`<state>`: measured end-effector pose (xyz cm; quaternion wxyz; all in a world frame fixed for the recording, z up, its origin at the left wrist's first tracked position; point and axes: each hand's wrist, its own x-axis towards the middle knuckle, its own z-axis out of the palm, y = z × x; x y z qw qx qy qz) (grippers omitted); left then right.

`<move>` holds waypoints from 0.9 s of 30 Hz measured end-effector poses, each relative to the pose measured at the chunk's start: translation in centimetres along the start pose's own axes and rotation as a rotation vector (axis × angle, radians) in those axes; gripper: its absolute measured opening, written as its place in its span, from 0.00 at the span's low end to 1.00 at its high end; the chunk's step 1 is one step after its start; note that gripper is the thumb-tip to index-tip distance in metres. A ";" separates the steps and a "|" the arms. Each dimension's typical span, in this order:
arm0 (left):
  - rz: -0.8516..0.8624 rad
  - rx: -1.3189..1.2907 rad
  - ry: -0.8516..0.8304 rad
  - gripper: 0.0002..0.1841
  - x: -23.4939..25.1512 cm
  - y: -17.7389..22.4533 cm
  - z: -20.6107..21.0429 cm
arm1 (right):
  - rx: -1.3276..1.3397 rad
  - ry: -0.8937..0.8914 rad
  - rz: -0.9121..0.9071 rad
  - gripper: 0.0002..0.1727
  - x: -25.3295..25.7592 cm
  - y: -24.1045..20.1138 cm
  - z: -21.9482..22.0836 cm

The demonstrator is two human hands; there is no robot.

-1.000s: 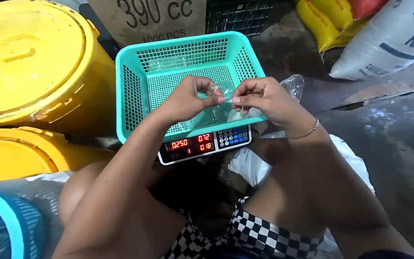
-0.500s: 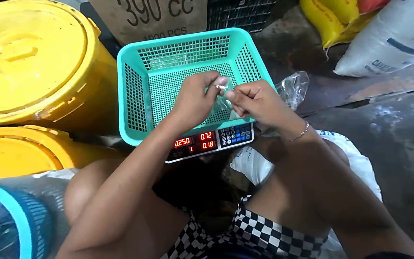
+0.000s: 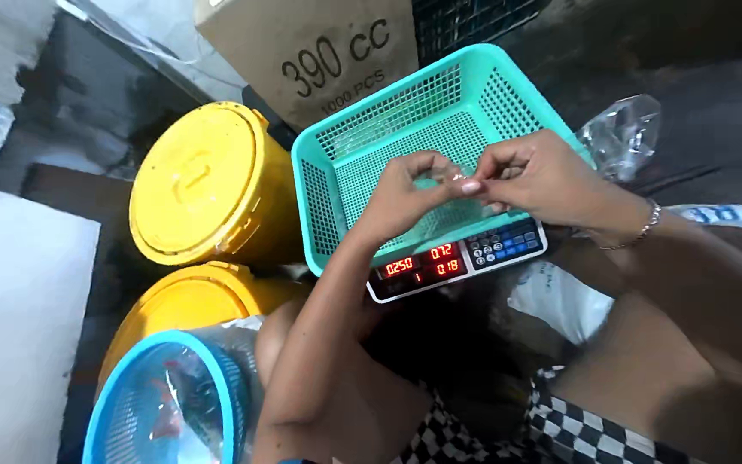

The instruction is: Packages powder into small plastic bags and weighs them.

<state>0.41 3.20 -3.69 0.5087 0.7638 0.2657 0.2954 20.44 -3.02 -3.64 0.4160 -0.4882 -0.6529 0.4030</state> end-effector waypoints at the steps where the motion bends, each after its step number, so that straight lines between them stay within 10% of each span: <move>1: 0.000 -0.014 -0.022 0.04 0.0 -0.1 -0.2 | 0.011 -0.001 -0.004 0.08 0.0 0.1 -0.2; 16: -0.043 0.109 -0.204 0.04 -0.6 -1.1 -1.2 | 0.096 -0.301 0.196 0.12 0.1 -0.3 -0.4; 27: -0.049 0.064 -0.077 0.05 -0.4 -1.5 -0.7 | -0.276 -0.014 -0.043 0.28 -0.2 1.6 1.5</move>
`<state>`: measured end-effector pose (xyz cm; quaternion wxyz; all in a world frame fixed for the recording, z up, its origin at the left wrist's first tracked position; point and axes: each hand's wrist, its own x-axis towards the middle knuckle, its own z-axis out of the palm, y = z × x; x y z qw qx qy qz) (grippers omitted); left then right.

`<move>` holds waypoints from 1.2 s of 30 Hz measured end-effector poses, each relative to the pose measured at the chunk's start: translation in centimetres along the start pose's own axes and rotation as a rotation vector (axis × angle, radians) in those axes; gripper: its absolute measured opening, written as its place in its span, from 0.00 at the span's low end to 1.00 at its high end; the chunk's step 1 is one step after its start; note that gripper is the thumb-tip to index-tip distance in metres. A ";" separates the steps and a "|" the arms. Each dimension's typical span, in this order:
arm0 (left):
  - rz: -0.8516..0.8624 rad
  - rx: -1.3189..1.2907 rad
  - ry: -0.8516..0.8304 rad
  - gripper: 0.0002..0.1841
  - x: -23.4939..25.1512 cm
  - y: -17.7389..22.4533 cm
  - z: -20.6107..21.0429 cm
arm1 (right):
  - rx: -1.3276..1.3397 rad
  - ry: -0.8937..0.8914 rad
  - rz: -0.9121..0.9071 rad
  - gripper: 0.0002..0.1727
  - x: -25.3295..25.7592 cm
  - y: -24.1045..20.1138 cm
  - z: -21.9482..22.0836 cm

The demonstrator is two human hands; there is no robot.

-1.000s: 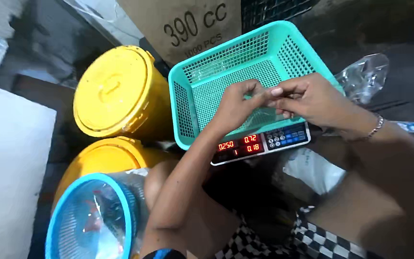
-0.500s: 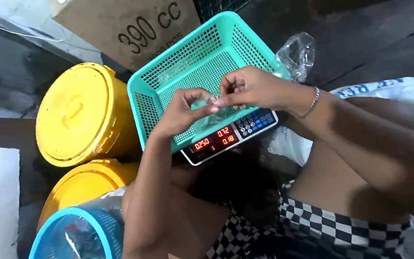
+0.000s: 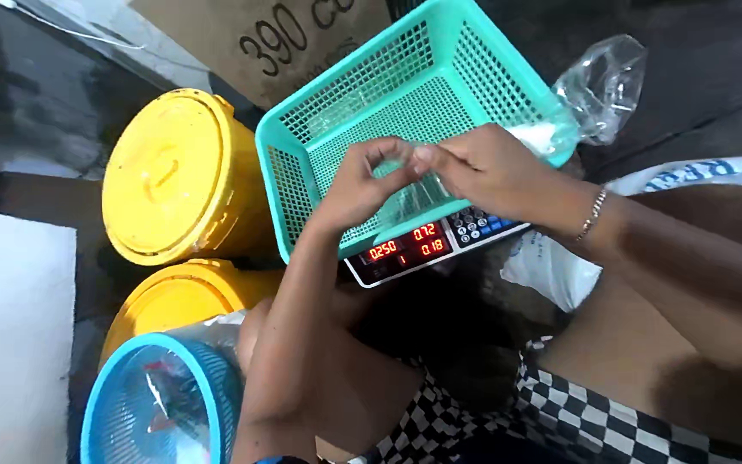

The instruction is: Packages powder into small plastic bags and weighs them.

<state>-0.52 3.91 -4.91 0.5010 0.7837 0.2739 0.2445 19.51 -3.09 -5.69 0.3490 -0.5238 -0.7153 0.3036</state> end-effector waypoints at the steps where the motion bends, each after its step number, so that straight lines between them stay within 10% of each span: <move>1: 0.003 0.006 -0.005 0.05 0.1 0.0 0.0 | -0.063 0.010 -0.002 0.26 0.0 0.1 -0.3; 8: -0.018 0.019 -0.036 0.07 0.3 0.5 1.0 | -0.044 -0.106 -0.019 0.09 -0.1 -0.2 -1.9; 22: 0.011 -0.107 -0.014 0.06 0.3 1.1 1.1 | 0.272 -0.054 0.067 0.28 0.1 -0.7 -2.0; 27: -0.021 -0.062 -0.037 0.06 0.1 1.1 1.1 | 0.248 -0.117 -0.026 0.05 0.3 -0.2 -2.7; 36: -0.025 -0.092 -0.017 0.04 0.1 1.0 1.6 | 0.301 -0.124 -0.002 0.19 0.0 -0.5 -1.3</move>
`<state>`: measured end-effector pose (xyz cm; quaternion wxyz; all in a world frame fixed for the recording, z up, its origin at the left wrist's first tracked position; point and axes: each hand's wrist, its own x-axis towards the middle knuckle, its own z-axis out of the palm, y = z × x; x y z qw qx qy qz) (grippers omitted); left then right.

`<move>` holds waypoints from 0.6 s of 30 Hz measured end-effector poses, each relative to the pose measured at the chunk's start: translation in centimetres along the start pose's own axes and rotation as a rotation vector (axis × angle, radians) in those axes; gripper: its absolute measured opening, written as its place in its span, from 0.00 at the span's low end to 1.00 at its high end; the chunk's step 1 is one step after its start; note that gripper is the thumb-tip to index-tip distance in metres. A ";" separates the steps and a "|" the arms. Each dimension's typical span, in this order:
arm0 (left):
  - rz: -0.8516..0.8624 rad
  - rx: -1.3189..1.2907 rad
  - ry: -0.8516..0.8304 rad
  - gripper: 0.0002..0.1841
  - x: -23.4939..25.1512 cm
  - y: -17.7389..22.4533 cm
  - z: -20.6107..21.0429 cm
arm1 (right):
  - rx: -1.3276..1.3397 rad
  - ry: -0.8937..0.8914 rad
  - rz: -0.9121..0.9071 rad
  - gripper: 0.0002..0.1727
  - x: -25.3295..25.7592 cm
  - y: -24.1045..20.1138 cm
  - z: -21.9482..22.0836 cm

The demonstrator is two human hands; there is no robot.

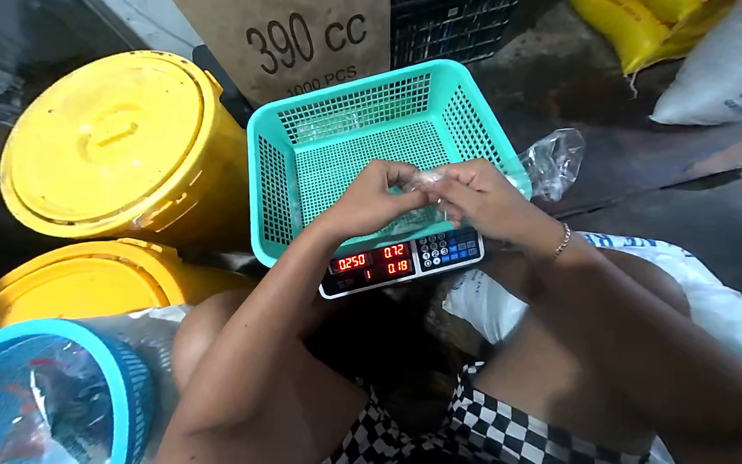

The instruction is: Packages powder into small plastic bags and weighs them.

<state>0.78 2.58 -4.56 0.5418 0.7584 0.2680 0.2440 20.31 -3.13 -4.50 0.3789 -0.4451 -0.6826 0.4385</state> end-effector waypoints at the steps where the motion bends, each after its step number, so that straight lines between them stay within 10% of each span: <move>1: -0.001 -0.012 0.004 0.05 0.0 0.1 0.0 | 0.017 0.007 -0.005 0.21 0.0 0.0 -0.1; 5: 0.012 -0.021 0.002 0.06 0.1 0.3 0.1 | -0.035 0.003 0.075 0.29 0.0 -0.5 -1.1; 9: 0.004 -0.007 -0.001 0.09 0.2 0.1 -0.1 | -0.079 -0.024 0.013 0.09 -0.1 -0.6 -1.9; 15: 0.075 0.496 0.559 0.18 0.0 -0.7 1.7 | -0.188 0.226 0.056 0.14 0.4 0.4 -1.0; 18: 0.079 0.300 0.520 0.15 0.0 -0.5 2.7 | -0.168 0.268 0.084 0.13 0.5 0.5 -0.7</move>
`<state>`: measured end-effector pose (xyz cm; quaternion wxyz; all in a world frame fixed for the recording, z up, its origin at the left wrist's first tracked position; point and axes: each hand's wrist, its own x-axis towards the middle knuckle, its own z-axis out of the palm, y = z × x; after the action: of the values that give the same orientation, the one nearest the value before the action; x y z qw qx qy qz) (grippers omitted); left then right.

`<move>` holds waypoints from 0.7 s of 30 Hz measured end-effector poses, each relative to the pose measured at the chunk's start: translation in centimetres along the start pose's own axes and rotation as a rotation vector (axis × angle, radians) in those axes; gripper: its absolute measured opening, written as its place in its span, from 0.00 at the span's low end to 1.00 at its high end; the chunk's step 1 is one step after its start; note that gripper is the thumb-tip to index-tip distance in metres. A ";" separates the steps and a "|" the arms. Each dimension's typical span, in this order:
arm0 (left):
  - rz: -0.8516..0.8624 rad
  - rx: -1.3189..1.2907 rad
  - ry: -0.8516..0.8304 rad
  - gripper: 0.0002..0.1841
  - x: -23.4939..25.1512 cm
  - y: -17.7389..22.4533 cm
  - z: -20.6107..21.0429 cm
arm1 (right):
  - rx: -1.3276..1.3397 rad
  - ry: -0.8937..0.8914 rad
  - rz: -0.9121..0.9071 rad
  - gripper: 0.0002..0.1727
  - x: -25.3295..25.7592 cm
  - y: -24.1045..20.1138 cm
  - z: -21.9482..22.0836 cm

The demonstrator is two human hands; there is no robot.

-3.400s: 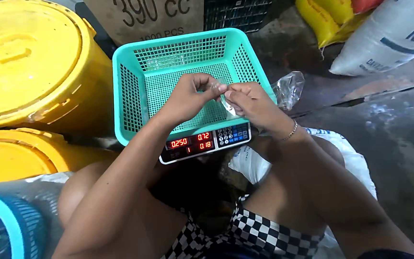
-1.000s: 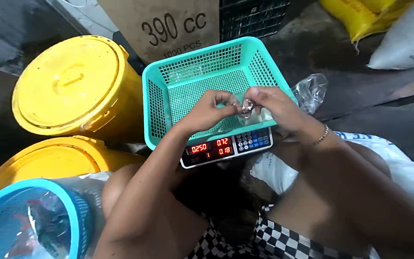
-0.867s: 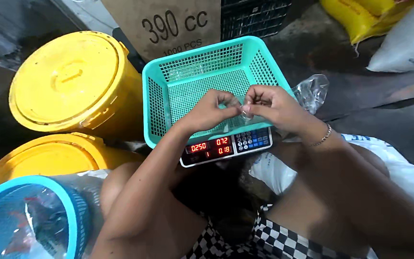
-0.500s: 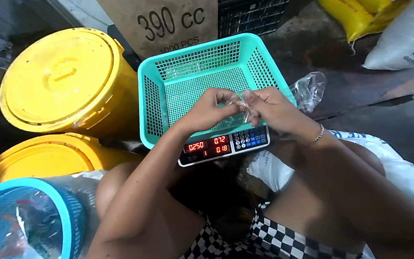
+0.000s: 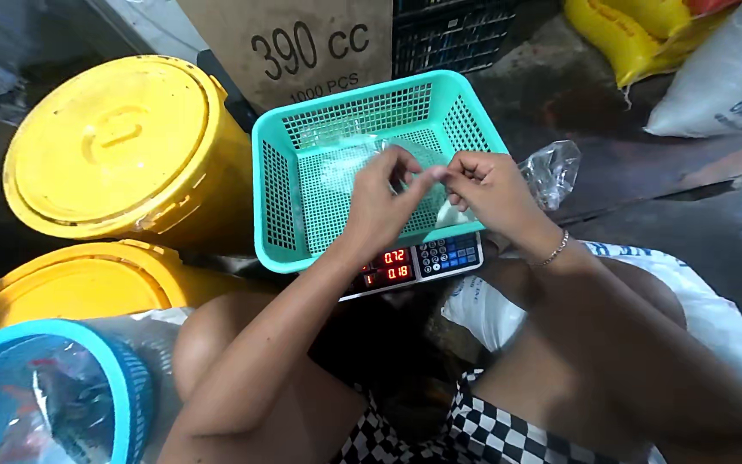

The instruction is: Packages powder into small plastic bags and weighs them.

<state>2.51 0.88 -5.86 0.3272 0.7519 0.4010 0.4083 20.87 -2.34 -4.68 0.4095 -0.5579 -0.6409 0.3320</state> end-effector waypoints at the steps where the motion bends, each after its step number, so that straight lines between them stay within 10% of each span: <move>1: -0.093 -0.151 -0.116 0.15 0.0 0.3 0.1 | 0.046 -0.014 0.017 0.13 0.0 -0.2 0.1; 8: -0.314 -0.441 -0.149 0.03 0.5 0.1 -0.1 | 0.312 -0.106 0.226 0.18 -0.2 -0.8 0.3; 16: -0.088 -0.009 0.010 0.05 0.8 0.0 -1.4 | -0.059 -0.038 0.199 0.19 -0.6 -1.1 0.0; 19: 0.067 0.135 -0.061 0.05 0.6 0.6 -2.0 | -0.349 0.101 0.135 0.06 -1.4 -1.5 0.5; 21: 0.227 0.170 -0.153 0.04 0.6 0.7 -2.2 | -0.394 0.064 0.037 0.19 -1.3 -1.4 0.6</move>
<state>1.02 1.41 -4.12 0.2438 0.8462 0.3206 0.3487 19.78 -3.85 -3.96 0.3063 -0.6492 -0.6698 0.1899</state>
